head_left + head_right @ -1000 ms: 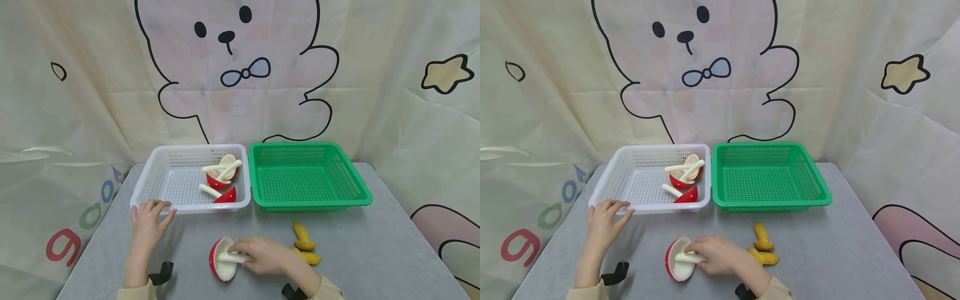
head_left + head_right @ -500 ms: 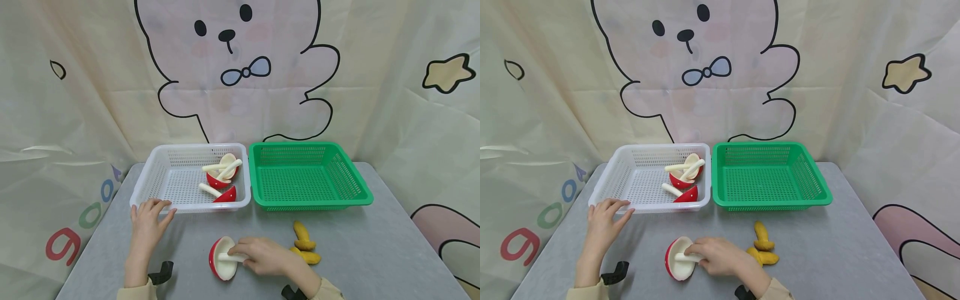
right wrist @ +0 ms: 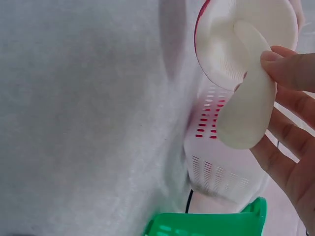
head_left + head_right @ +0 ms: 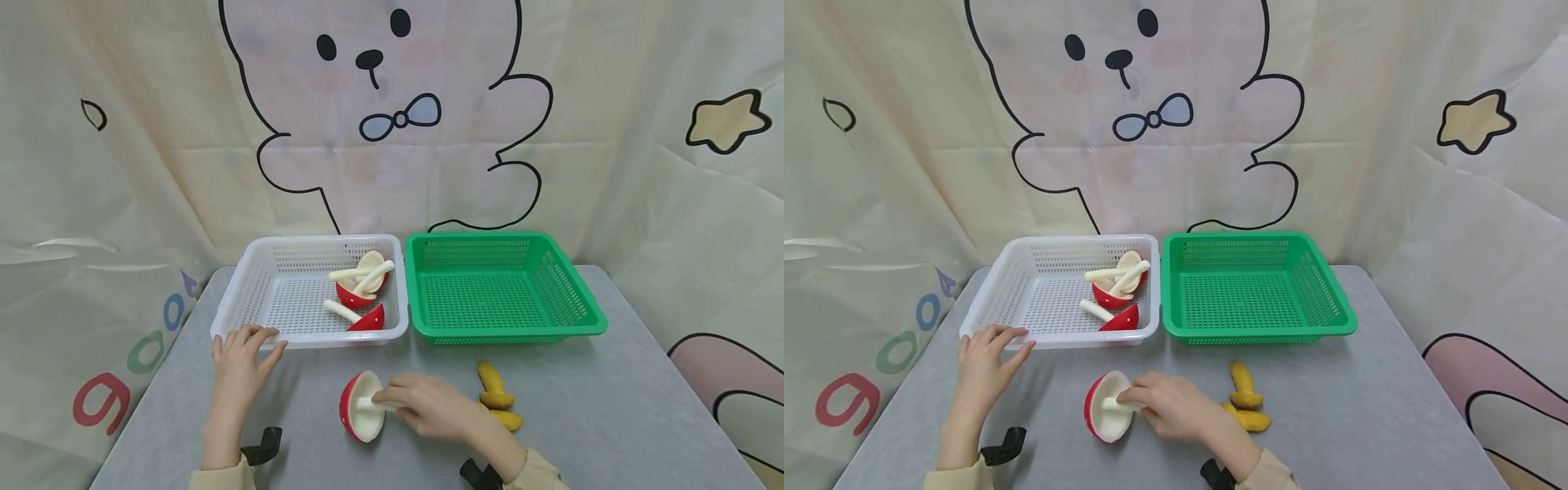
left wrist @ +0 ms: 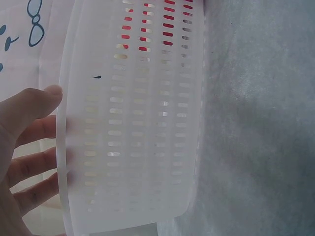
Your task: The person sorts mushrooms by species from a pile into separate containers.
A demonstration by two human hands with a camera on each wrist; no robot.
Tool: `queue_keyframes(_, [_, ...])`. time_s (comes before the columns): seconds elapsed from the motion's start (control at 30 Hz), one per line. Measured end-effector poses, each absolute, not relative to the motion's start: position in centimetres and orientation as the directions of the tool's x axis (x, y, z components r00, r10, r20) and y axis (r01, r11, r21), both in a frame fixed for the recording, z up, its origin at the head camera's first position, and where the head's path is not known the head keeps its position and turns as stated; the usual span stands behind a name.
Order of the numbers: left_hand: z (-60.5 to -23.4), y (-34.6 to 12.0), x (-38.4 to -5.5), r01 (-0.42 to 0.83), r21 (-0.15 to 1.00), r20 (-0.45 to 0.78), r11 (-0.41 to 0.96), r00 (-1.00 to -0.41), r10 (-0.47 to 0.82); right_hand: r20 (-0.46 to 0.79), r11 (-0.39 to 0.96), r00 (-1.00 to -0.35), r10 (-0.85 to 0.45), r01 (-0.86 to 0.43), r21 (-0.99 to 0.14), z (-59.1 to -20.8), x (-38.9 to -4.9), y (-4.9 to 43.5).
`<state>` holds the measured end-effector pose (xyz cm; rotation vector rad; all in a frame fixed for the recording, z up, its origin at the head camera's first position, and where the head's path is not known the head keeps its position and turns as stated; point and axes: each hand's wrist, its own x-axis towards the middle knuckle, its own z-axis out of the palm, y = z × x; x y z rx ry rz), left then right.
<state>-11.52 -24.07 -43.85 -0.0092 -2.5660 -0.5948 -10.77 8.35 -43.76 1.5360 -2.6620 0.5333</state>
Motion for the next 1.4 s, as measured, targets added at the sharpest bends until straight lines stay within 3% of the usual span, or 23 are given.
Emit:
queue_keyframes(0.3, [-43.9, -24.2, -11.5, 0.123, 0.408, 0.479, 0.905, -0.872, -0.098, 0.246, 0.462, -0.514, -0.822, -0.854, -0.241, -42.1, -11.5, 8.2])
queue_keyframes(0.67, [-44.0, -24.2, -11.5, 0.124, 0.407, 0.480, 0.905, -0.872, -0.097, 0.189, 0.506, -0.561, -0.806, -0.819, -0.272, -39.8, -12.3, 7.9])
queue_keyframes(1.0, [-43.9, -24.2, -11.5, 0.124, 0.401, 0.489, 0.908, -0.867, -0.097, 0.286, 0.474, -0.514, -0.809, -0.857, -0.201, -37.7, -13.1, 7.4])
queue_keyframes(1.4, [-43.9, -24.0, -11.5, 0.095, 0.412, 0.451, 0.906, -0.885, -0.112, 0.284, 0.488, -0.522, -0.804, -0.853, -0.187, -35.1, -14.6, 5.7])
